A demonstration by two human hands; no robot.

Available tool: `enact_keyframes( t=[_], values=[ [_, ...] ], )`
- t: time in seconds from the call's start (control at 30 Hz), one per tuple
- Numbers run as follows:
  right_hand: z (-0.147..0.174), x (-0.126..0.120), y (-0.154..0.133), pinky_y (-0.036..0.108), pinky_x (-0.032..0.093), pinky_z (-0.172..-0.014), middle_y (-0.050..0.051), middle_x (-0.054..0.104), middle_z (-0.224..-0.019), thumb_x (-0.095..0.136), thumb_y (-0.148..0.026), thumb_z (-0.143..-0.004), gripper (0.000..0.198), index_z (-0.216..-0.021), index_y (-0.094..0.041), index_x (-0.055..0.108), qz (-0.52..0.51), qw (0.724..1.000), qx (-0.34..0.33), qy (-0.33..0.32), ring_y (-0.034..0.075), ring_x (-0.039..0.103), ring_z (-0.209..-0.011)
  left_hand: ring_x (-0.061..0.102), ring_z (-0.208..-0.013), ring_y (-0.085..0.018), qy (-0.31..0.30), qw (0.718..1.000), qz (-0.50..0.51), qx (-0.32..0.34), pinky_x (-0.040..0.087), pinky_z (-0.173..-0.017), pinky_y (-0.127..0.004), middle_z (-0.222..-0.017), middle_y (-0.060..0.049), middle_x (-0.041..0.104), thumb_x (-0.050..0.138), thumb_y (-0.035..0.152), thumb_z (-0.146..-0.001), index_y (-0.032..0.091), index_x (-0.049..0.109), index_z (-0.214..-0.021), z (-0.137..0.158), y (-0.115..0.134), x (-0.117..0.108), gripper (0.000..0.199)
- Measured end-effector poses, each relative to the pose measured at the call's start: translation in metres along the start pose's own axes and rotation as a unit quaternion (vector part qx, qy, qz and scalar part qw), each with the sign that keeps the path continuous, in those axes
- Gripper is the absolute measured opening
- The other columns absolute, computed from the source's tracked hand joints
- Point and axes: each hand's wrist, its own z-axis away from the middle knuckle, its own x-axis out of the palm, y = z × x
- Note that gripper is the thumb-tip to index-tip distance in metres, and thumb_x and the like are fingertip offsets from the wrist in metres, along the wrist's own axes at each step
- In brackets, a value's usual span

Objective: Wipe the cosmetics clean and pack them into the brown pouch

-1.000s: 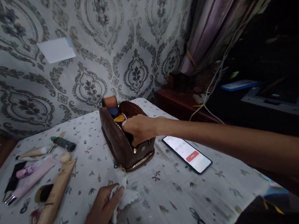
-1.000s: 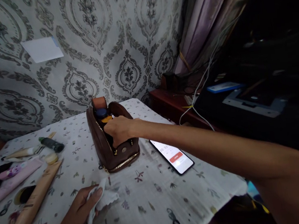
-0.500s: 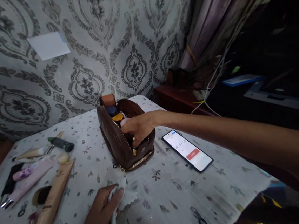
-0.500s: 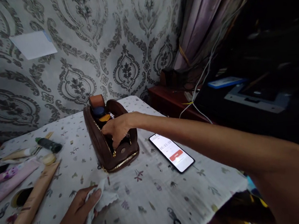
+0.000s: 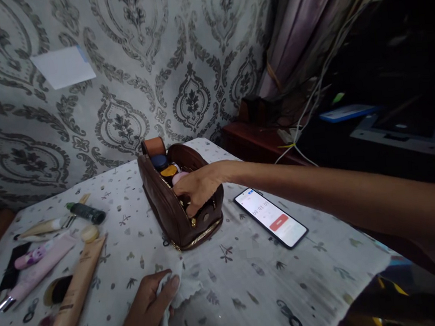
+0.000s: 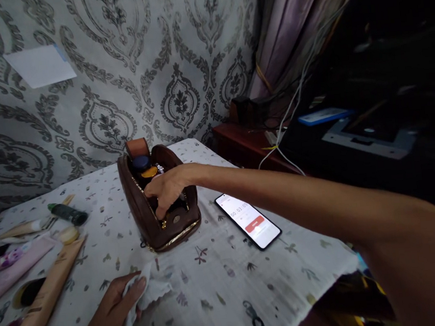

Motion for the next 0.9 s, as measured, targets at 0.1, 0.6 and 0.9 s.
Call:
enact_keyframes(
  t=[0.1, 0.6, 0.9],
  values=[
    [-0.001, -0.001, 0.000, 0.022, 0.043, -0.069, 0.001, 0.073, -0.089, 0.071, -0.018, -0.075, 0.028, -0.102, -0.008, 0.072, -0.026, 1.000, -0.003, 0.000, 0.015, 0.063, -0.081, 0.064, -0.063, -0.021, -0.006, 1.000, -0.003, 0.002, 0.053, -0.063, -0.033, -0.073, -0.004, 0.068, 0.063, 0.075, -0.068, 0.013, 0.065, -0.106, 0.004, 0.006, 0.002, 0.073],
    [-0.013, 0.012, 0.010, 0.020, 0.044, -0.073, 0.000, 0.074, -0.090, 0.078, -0.020, -0.067, 0.032, -0.098, -0.013, 0.075, -0.031, 0.996, -0.011, 0.078, 0.016, 0.065, -0.087, 0.065, -0.072, -0.024, 0.073, 0.994, -0.051, 0.067, 0.053, -0.075, -0.035, -0.075, -0.005, 0.069, 0.061, 0.074, -0.071, 0.018, 0.070, -0.101, 0.012, 0.037, 0.004, 0.064],
    [-0.011, 0.010, 0.012, 0.022, 0.043, -0.063, -0.001, 0.069, -0.074, 0.071, -0.022, -0.067, 0.026, -0.090, -0.010, 0.073, -0.008, 0.999, -0.008, 0.042, 0.016, 0.061, -0.074, 0.067, -0.074, -0.027, -0.076, 0.892, -0.341, 0.286, 0.051, -0.071, -0.035, -0.079, -0.009, 0.072, 0.046, 0.036, -0.085, 0.018, 0.042, -0.146, 0.007, 0.122, 0.033, 0.064]
  ],
)
